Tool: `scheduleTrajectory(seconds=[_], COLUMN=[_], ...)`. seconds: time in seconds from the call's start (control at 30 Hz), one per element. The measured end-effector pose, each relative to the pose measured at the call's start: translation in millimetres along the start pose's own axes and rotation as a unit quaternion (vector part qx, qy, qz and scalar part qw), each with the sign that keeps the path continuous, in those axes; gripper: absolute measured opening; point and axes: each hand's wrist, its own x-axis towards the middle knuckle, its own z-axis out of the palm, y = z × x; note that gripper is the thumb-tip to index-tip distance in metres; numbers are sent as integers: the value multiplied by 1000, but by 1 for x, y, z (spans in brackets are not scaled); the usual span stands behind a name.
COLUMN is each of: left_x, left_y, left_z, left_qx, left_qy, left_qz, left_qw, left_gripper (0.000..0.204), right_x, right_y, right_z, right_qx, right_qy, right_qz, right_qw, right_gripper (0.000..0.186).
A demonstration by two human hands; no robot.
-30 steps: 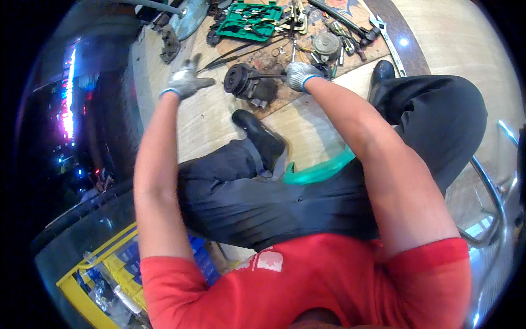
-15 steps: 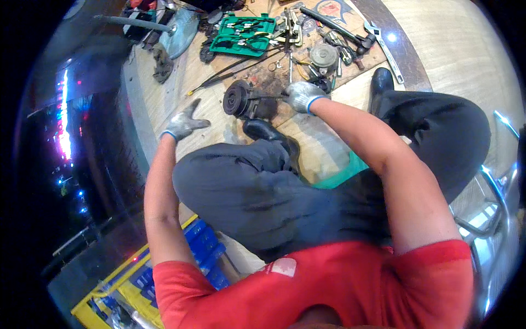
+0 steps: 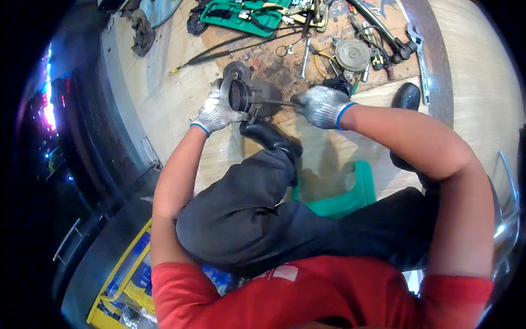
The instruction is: The person sits on a stool and works on a mechanical assembly, likely a clutch or brake drum, using a screwdriver to pry and separate components. They remove a circular metal part and continue to disassemble the unit with the tool.
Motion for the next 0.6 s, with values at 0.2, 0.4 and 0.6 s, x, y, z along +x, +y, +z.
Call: scheduleTrajectory(seconds=[0.2, 0.4, 0.6], left_x=[-7, -13, -22], left_y=[-24, -38, -79], left_z=[10, 15, 37], left_qx=[-35, -86, -194], left_qy=[52, 75, 87], left_qz=[20, 7, -42], left_qw=[998, 993, 976], left_gripper=[120, 118, 123], right_x=[-3, -2, -4], right_y=[-26, -55, -56], right_z=[3, 6, 2], right_qx=[1, -18, -57], right_qy=[34, 54, 53], right_qz=[-19, 18, 87], right_qw=[999, 998, 993], right_gripper=[27, 21, 24])
